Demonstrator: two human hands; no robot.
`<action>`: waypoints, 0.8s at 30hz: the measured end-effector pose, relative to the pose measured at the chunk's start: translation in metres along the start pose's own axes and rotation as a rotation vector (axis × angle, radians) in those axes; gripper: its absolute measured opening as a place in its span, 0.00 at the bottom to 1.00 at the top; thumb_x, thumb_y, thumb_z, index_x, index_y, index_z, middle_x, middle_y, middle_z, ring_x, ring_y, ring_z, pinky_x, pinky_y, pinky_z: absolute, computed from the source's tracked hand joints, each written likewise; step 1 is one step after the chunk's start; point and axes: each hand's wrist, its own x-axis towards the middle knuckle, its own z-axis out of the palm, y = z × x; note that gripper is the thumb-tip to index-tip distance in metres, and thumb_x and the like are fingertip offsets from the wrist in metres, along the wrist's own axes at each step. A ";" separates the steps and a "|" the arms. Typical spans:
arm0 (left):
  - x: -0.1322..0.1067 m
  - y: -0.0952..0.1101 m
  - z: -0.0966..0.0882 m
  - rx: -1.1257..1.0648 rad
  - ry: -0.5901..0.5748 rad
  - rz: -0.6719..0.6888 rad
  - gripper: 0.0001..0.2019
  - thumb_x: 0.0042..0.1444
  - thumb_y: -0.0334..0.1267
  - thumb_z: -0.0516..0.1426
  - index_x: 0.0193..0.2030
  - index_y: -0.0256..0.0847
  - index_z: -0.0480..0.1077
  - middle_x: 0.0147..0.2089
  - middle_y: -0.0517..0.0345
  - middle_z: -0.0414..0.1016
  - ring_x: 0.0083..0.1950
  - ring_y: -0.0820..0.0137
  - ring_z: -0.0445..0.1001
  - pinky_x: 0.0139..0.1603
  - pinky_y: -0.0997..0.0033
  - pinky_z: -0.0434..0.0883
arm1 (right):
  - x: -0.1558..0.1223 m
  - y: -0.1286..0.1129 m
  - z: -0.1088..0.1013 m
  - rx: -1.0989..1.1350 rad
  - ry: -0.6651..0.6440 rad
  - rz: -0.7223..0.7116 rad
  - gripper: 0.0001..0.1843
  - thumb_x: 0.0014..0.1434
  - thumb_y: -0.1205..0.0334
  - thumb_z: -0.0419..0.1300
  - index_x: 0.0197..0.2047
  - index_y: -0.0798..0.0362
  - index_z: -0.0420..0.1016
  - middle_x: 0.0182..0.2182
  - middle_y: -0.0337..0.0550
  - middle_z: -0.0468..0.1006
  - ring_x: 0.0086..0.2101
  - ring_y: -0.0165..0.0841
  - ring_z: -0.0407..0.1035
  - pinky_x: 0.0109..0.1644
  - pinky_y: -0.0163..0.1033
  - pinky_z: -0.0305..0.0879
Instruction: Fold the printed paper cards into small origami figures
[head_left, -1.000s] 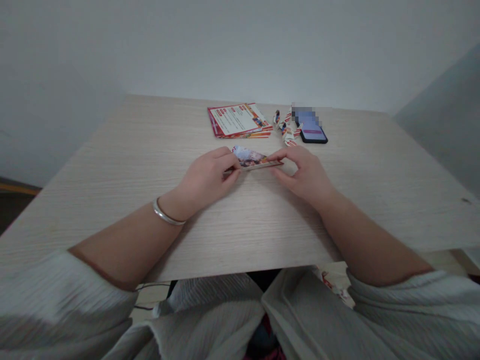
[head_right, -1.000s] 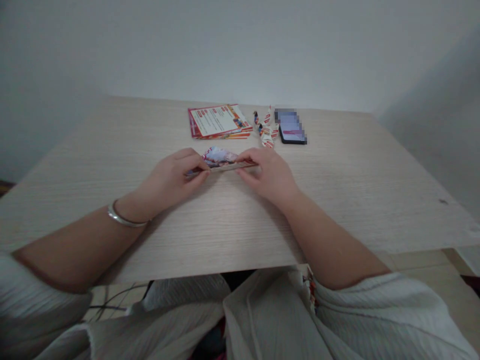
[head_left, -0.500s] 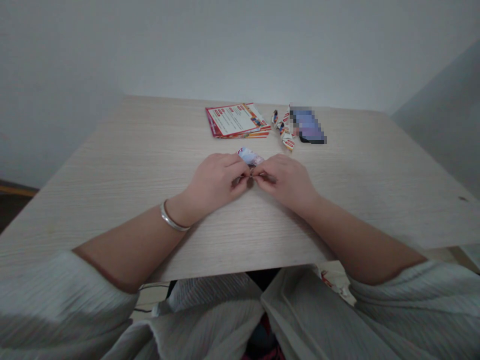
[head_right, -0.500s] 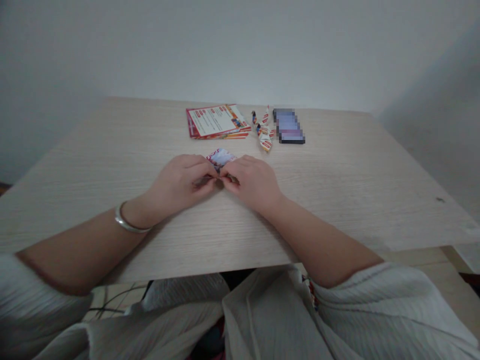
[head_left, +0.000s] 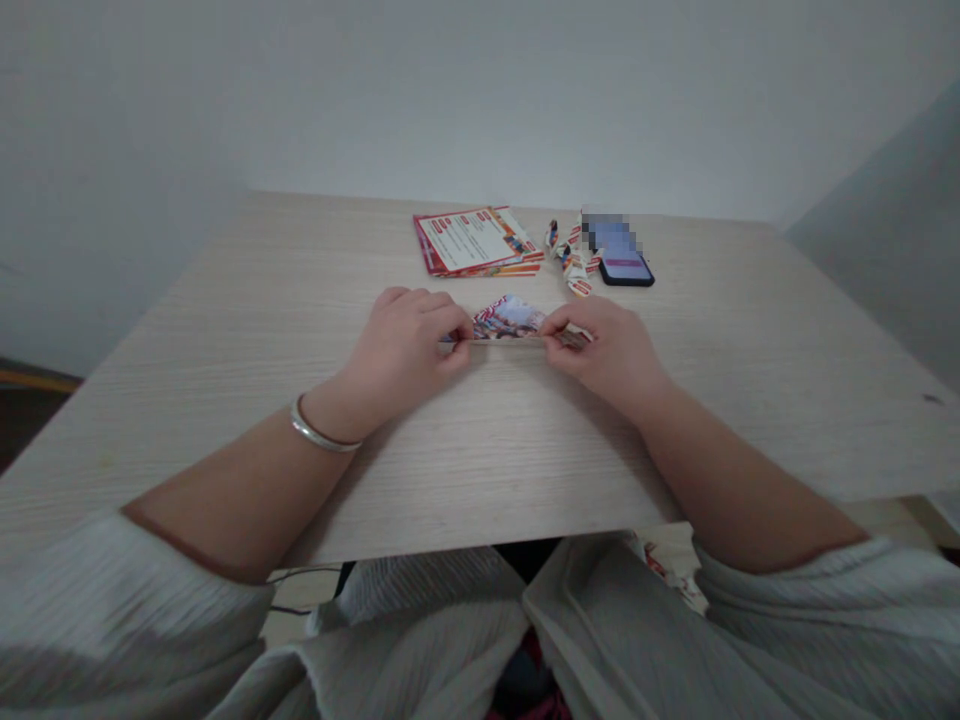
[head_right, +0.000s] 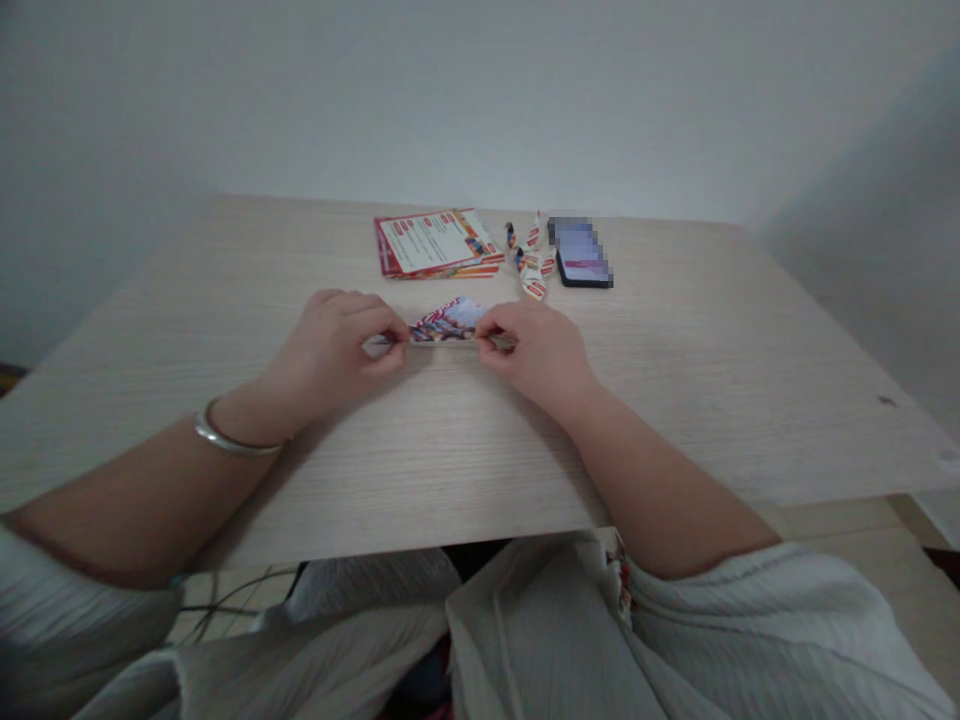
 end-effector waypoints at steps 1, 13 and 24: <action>0.000 -0.002 -0.001 -0.005 -0.005 0.000 0.09 0.60 0.36 0.55 0.36 0.42 0.77 0.35 0.54 0.81 0.43 0.61 0.79 0.47 0.62 0.66 | -0.001 0.002 -0.003 0.010 0.007 0.017 0.06 0.56 0.66 0.63 0.35 0.49 0.82 0.34 0.41 0.86 0.36 0.37 0.76 0.42 0.42 0.67; -0.002 -0.033 0.008 -0.050 0.046 -0.062 0.12 0.63 0.36 0.53 0.42 0.39 0.78 0.44 0.48 0.82 0.44 0.59 0.80 0.48 0.61 0.73 | -0.003 0.032 -0.015 0.061 0.085 0.002 0.07 0.57 0.60 0.62 0.34 0.49 0.83 0.32 0.42 0.85 0.34 0.38 0.76 0.40 0.43 0.68; 0.001 -0.034 0.017 -0.024 -0.115 0.201 0.21 0.72 0.41 0.50 0.59 0.39 0.81 0.63 0.42 0.78 0.61 0.53 0.78 0.66 0.48 0.74 | 0.004 0.049 -0.006 0.026 -0.212 -0.305 0.11 0.68 0.60 0.61 0.39 0.48 0.85 0.42 0.45 0.88 0.46 0.41 0.79 0.57 0.50 0.70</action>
